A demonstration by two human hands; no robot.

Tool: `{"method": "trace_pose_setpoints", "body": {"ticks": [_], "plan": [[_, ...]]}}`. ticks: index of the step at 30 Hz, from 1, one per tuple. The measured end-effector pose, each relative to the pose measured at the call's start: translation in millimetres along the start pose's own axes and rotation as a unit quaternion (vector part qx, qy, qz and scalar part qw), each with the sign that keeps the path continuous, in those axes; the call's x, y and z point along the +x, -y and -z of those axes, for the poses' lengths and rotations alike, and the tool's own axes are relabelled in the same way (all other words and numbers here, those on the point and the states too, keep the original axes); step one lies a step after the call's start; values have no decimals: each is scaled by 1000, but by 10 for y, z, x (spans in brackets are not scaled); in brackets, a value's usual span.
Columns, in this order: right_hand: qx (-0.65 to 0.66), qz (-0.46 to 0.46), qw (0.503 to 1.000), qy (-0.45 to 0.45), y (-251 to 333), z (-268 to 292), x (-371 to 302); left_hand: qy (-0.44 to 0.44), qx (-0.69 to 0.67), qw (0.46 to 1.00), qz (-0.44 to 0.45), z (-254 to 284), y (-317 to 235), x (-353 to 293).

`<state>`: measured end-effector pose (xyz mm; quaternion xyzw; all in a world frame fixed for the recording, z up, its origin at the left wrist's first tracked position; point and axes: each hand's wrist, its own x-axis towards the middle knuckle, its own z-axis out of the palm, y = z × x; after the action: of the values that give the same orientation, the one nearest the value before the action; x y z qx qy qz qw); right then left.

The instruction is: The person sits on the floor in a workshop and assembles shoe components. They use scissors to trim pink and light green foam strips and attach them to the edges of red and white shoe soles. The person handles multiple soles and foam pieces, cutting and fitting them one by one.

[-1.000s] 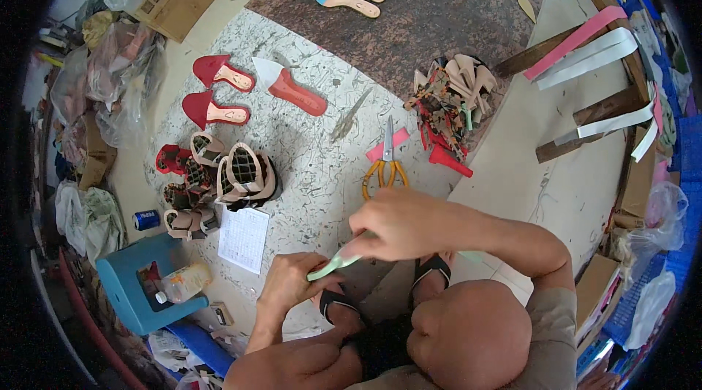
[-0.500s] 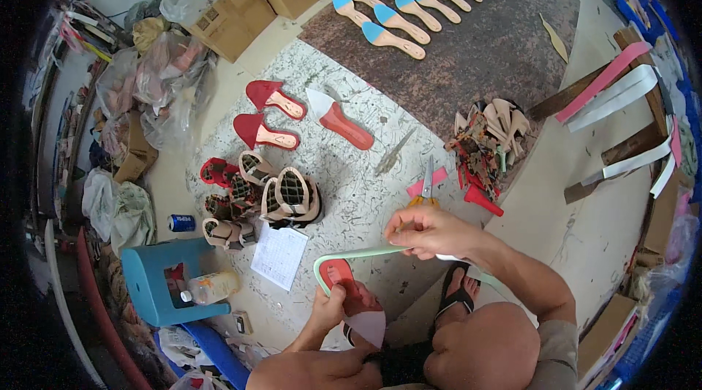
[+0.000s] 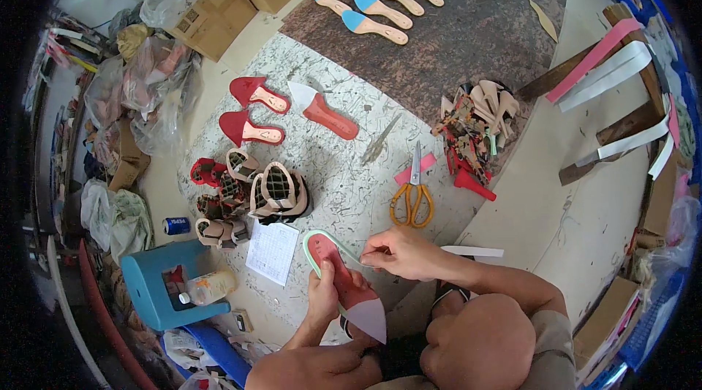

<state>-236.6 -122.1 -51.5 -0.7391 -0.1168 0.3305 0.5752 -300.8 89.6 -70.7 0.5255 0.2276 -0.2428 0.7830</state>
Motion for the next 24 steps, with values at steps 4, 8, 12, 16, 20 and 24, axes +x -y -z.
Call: {"method": "trace_pose_setpoints", "body": {"ticks": [4,8,12,16,20,24], "plan": [[-41,32,999,-17,39,-40,-18,2,35,999,-10,13,56,25],[-25,48,998,-8,110,-88,12,5,65,998,-22,12,18,29],[-20,57,998,-14,138,-127,23,-57,85,995,-21,-87,-46,21],[-24,78,996,-34,13,-217,71,-70,88,994,-12,-90,-42,36],[-64,87,993,-54,25,-248,102,-77,87,993,-16,-89,-34,52],[-94,98,988,-78,39,-281,143,-94,91,991,-4,-99,-71,91]]}}
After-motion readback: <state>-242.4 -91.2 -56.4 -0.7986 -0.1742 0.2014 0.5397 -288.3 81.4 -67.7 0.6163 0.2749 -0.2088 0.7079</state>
